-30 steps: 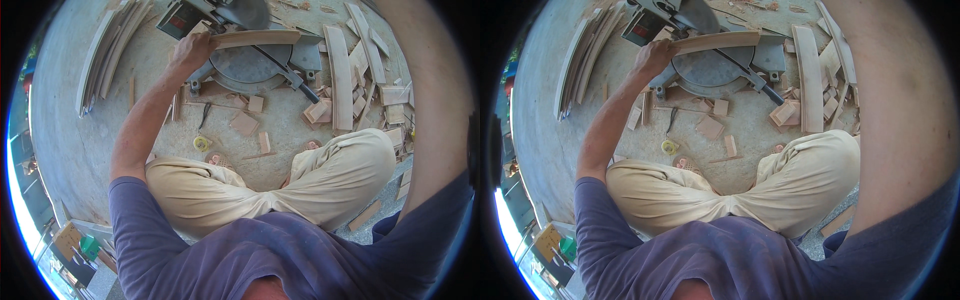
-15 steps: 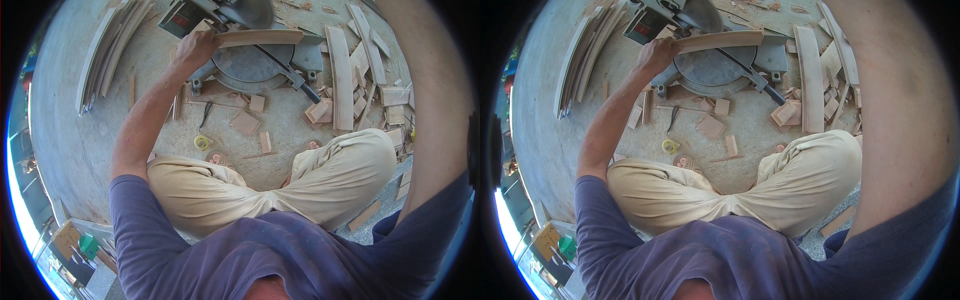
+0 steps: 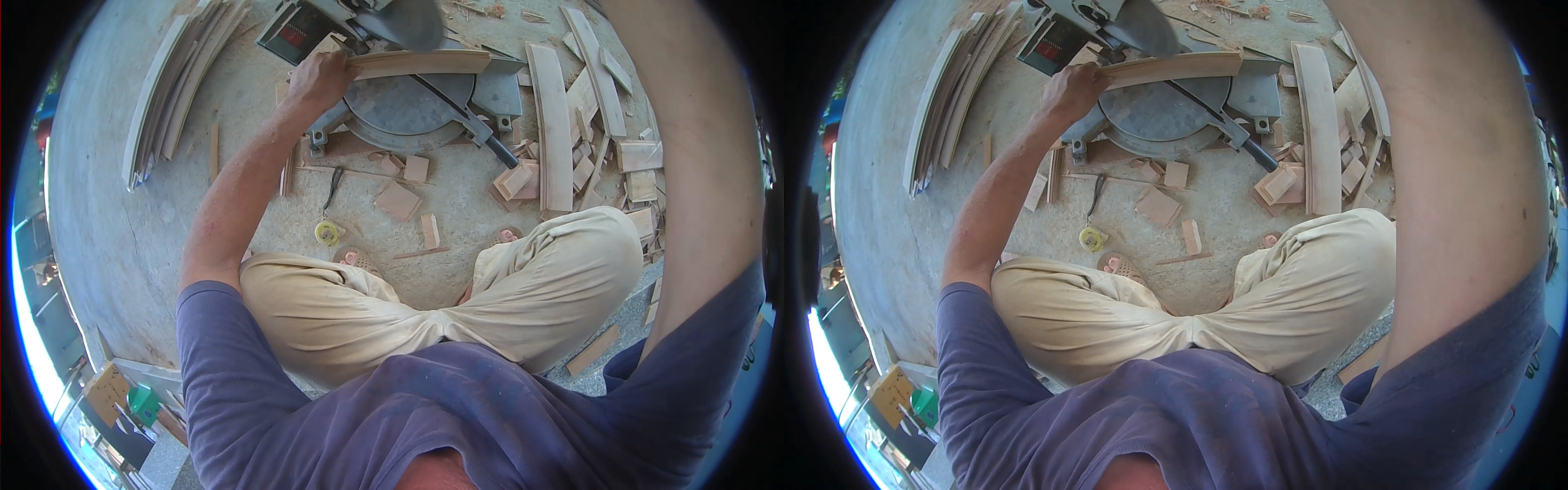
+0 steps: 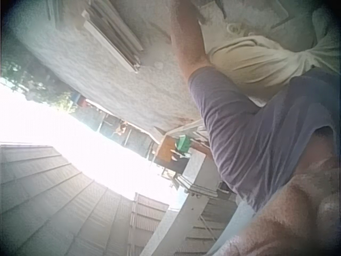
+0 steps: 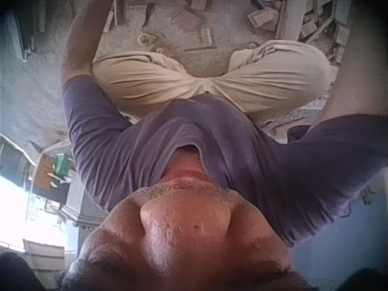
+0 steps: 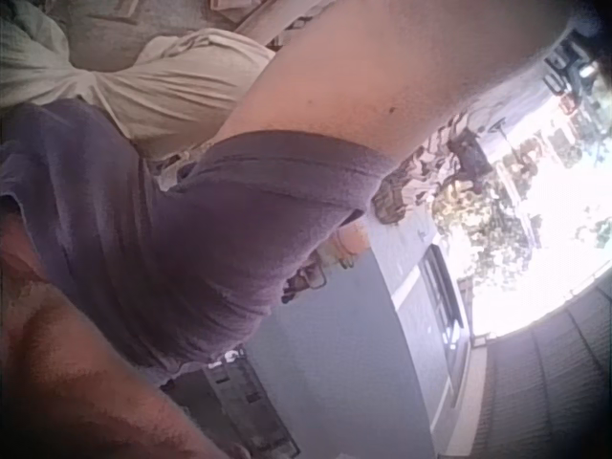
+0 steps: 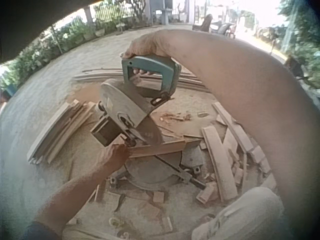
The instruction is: Measure and cut small pieces of wood using a miter saw.
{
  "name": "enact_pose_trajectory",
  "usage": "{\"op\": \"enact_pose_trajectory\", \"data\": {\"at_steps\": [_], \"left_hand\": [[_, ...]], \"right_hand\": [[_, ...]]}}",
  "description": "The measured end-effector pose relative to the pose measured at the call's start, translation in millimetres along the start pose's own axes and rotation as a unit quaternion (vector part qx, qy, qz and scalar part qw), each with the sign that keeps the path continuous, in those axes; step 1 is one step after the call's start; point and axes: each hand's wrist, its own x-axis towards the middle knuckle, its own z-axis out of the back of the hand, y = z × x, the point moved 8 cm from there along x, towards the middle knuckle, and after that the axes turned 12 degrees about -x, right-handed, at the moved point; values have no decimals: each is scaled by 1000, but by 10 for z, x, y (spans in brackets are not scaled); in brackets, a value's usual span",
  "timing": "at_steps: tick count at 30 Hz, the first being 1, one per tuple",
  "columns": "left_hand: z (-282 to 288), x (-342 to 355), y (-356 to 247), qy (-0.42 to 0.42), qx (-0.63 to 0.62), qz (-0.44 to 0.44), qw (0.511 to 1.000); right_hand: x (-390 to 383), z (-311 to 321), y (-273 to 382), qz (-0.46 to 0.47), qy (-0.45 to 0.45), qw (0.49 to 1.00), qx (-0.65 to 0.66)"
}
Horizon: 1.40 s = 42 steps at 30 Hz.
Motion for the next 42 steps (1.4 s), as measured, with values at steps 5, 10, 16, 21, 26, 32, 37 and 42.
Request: {"op": "enact_pose_trajectory", "data": {"at_steps": [5,10,16,21,26,32,37,42], "left_hand": [[-5,9,15,-4,0,-3,1000],[-37,32,57,-4,-5,2,1000],[-52,35,68,-11,-4,-8,1000],[-27,25,54,-20,-6,-11,1000],[7,1,8,-25,-10,-25,999],[14,-8,-7,-23,-5,-23,999],[0,-3,21,-29,-9,-18,999],[-19,11,51,-28,-22,-22,999]], "right_hand": [[-28,22,-10,-1,-2,1000,4],[-51,28,-28,-5,-2,1000,11],[-77,47,-55,-9,-4,1000,18],[-85,58,-60,-13,-6,1000,21],[-101,68,-73,-15,-7,1000,25],[-119,67,-81,-19,-7,999,30],[-198,55,-50,-23,-9,999,41],[-267,79,-97,-35,-34,998,30]]}}
